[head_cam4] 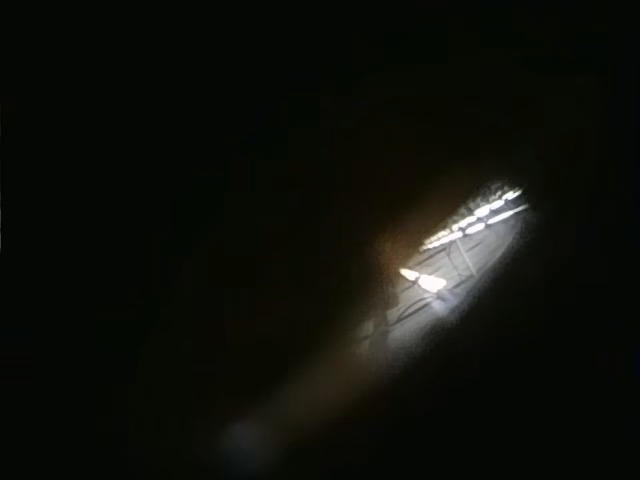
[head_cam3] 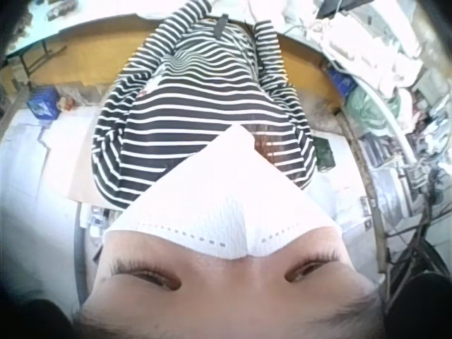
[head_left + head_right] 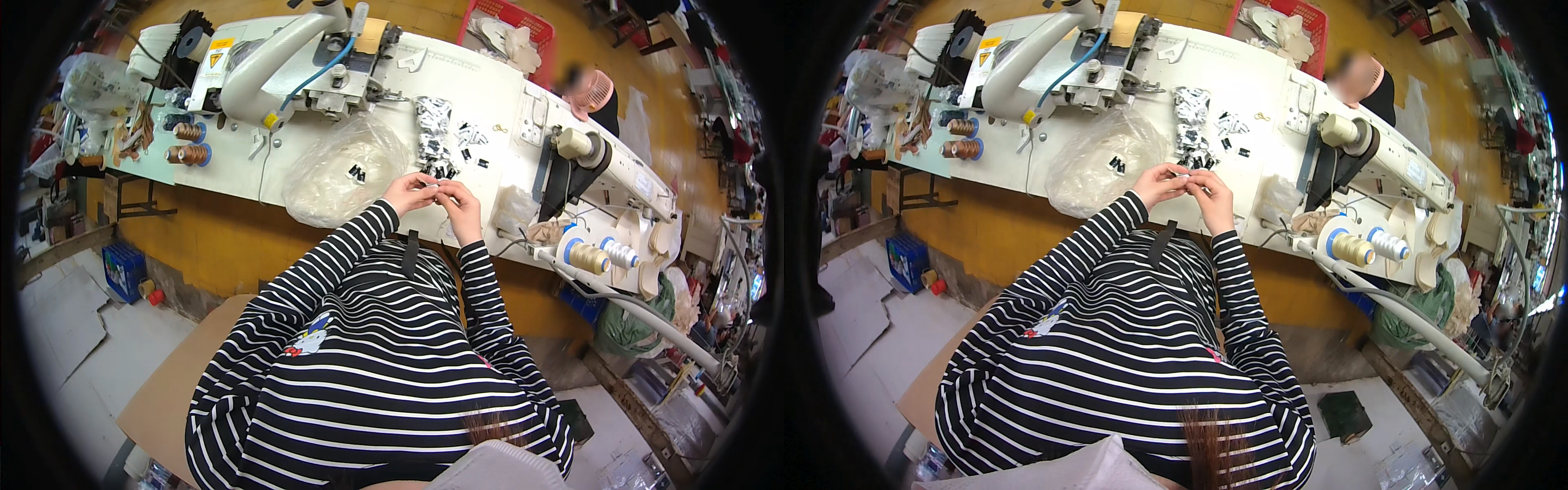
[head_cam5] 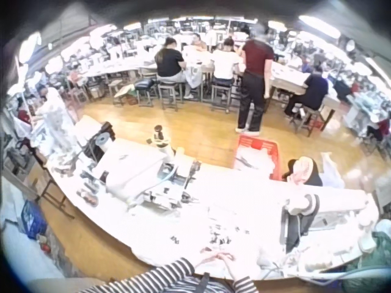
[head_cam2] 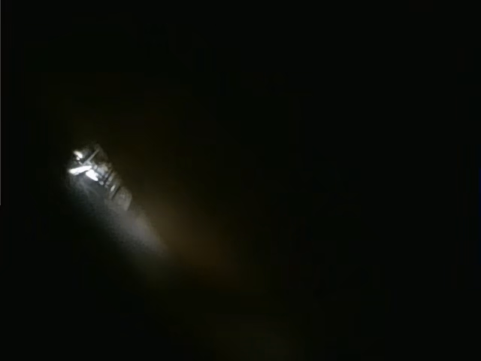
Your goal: The person walks through a garment factory floor, picks up a plastic bag of small fabric pieces, and places it on a table. They then open the bag and sort the small fabric pieces by hand into piles on the table.
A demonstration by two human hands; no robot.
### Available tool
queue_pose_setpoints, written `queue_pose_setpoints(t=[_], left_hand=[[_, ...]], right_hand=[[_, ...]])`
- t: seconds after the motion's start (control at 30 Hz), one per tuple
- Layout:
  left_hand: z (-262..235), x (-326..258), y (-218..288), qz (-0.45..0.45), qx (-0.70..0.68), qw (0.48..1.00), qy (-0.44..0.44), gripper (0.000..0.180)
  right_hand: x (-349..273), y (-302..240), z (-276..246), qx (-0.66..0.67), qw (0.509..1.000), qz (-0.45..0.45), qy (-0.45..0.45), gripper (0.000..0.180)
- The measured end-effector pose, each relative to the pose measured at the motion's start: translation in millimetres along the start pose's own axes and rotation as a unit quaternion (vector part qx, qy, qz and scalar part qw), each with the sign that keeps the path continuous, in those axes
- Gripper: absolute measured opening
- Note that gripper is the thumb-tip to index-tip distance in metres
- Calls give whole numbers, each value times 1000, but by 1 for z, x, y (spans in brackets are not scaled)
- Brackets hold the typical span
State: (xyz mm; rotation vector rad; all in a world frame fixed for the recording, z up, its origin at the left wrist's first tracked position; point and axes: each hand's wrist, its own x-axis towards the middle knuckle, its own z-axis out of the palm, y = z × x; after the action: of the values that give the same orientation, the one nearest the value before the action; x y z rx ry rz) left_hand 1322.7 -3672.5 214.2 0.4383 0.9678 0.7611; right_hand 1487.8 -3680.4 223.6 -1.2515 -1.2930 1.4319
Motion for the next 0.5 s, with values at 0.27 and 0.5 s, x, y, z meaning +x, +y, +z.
queue_pose_setpoints(t=[0.27, 0.5], left_hand=[[-25, -1, -4, -37, -70, 992, 101, 21], [-31, -12, 5, 25, -62, 993, 98, 21]], right_hand=[[-13, -2, 7, 111, 987, 76, 83, 13], [-14, -13, 10, 37, 991, 39, 119, 11]])
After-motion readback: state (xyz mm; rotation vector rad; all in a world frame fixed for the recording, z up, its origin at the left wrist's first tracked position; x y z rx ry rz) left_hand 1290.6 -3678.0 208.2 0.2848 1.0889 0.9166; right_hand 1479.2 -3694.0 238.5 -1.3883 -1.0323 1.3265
